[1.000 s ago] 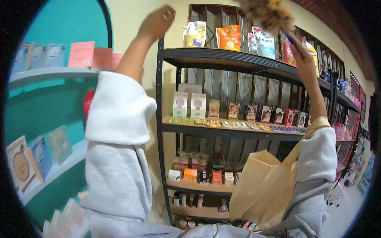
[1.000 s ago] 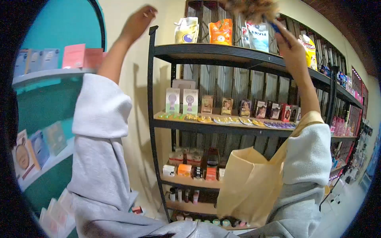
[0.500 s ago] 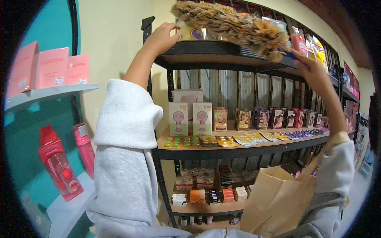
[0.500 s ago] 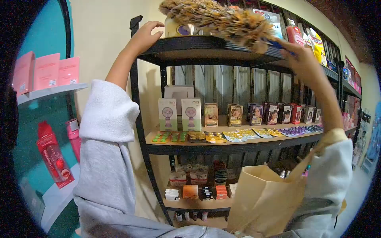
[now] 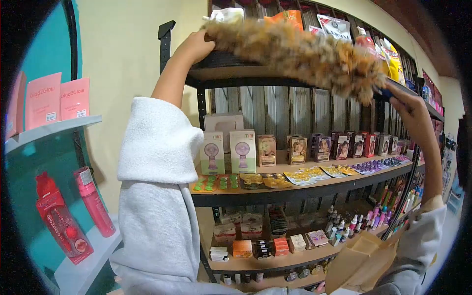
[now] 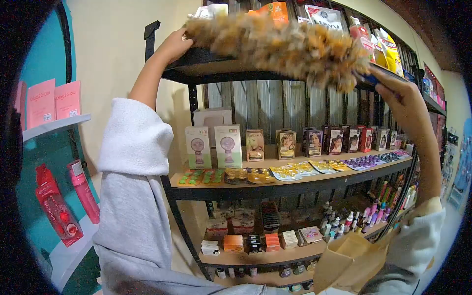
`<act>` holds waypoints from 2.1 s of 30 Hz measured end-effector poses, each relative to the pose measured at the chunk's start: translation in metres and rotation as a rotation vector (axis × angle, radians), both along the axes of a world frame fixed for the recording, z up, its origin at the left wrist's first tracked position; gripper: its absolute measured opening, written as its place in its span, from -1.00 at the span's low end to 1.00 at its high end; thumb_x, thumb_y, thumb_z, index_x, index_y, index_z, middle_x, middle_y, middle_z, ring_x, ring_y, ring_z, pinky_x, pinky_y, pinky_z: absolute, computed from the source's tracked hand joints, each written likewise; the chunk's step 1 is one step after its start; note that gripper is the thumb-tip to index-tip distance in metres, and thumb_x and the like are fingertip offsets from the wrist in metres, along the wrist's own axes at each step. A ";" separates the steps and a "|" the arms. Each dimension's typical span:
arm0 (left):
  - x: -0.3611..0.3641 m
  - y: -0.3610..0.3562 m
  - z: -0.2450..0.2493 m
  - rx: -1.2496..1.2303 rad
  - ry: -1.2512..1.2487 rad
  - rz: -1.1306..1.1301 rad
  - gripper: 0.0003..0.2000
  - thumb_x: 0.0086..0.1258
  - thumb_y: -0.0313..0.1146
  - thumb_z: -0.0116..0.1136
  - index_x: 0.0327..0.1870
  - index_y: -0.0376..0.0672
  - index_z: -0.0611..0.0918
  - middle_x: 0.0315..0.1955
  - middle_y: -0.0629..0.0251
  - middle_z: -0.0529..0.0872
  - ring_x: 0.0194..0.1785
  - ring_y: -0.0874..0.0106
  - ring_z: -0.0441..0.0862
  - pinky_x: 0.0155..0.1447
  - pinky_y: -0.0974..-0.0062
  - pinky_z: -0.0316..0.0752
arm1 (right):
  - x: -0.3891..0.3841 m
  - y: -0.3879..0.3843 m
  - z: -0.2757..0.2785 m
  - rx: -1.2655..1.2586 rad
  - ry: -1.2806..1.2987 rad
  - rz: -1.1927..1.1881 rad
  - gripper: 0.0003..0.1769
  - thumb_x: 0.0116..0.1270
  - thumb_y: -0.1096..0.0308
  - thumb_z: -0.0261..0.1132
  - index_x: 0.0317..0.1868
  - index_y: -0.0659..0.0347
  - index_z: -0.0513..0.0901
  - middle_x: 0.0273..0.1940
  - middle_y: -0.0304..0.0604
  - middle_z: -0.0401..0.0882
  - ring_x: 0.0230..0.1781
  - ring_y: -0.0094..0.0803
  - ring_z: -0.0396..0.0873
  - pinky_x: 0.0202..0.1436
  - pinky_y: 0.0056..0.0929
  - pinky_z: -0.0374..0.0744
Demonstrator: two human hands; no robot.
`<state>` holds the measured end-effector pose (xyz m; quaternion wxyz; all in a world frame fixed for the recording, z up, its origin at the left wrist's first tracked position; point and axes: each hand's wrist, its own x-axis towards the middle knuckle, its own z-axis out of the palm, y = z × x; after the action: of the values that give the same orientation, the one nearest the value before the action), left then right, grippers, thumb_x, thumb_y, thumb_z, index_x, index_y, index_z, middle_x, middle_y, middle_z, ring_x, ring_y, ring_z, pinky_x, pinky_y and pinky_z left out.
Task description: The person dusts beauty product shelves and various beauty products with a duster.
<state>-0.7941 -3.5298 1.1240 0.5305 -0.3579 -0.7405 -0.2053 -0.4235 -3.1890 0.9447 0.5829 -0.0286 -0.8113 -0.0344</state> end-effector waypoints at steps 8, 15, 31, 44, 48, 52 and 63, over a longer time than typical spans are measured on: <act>-0.002 0.015 -0.001 0.064 0.182 -0.043 -0.43 0.19 -0.16 0.06 0.26 -0.15 0.43 0.13 -0.11 0.54 0.15 0.05 0.54 0.26 0.28 0.40 | 0.025 0.003 -0.007 -0.071 0.188 -0.191 -0.62 0.44 0.29 0.14 0.25 0.05 0.52 -0.07 0.05 0.67 -0.09 -0.60 0.53 0.05 -0.47 0.47; 0.031 0.079 -0.010 -0.140 0.217 -0.247 -0.66 0.26 -0.17 0.09 -0.11 -0.24 0.66 -0.14 0.00 0.69 -0.03 0.13 0.63 0.11 0.29 0.48 | 0.065 0.043 -0.021 -0.079 0.215 -0.280 -0.62 0.45 0.30 0.13 0.25 0.08 0.51 -0.01 -0.03 0.67 -0.02 -0.57 0.53 0.11 -0.48 0.46; 0.050 0.169 -0.027 -0.160 0.311 -0.087 -0.53 0.41 0.03 -0.10 0.20 -0.01 0.54 0.24 0.16 0.48 0.27 0.13 0.43 0.29 0.20 0.35 | 0.130 0.055 -0.059 -0.251 0.253 -0.278 -0.58 0.46 0.31 0.13 0.27 0.24 0.46 0.12 -0.12 0.56 0.11 -0.51 0.44 0.24 -0.48 0.35; 0.041 0.173 -0.042 -0.104 0.595 -0.102 -0.70 0.39 -0.09 0.02 -0.09 -0.06 0.68 0.01 0.33 0.65 0.10 0.26 0.54 0.13 0.24 0.42 | 0.136 0.016 -0.072 -0.247 0.133 -0.439 -0.62 0.38 0.33 0.21 0.20 0.11 0.55 -0.15 0.01 0.70 -0.23 -0.59 0.52 -0.01 -0.50 0.49; 0.045 0.166 -0.047 -0.135 0.611 -0.112 -0.72 0.37 -0.13 0.06 -0.11 -0.10 0.67 -0.03 0.32 0.66 0.11 0.27 0.52 0.15 0.26 0.40 | 0.155 0.036 -0.086 -0.292 0.120 -0.395 -0.62 0.38 0.35 0.21 0.20 0.13 0.54 -0.12 0.04 0.69 -0.18 -0.56 0.52 0.02 -0.49 0.48; 0.041 0.163 -0.050 -0.137 0.673 -0.124 -0.69 0.36 -0.12 0.08 -0.10 -0.14 0.64 -0.02 0.28 0.64 0.14 0.28 0.51 0.18 0.26 0.38 | 0.151 0.036 -0.090 -0.266 0.168 -0.453 -0.62 0.38 0.36 0.21 0.19 0.13 0.55 -0.18 0.06 0.69 -0.20 -0.53 0.54 0.00 -0.50 0.48; 0.032 0.170 -0.056 -0.018 0.734 -0.149 -0.66 0.31 -0.06 0.11 -0.11 -0.12 0.64 -0.07 0.30 0.63 0.12 0.31 0.50 0.13 0.27 0.38 | 0.162 -0.002 -0.098 -0.333 0.133 -0.630 -0.64 0.37 0.36 0.22 0.18 0.10 0.56 -0.32 0.07 0.66 -0.37 -0.62 0.45 -0.19 -0.50 0.49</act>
<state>-0.7617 -3.3598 1.0676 0.7413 -0.4650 -0.4746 -0.0949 -0.2613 -3.1909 0.8463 0.5823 -0.3740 -0.7176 -0.0776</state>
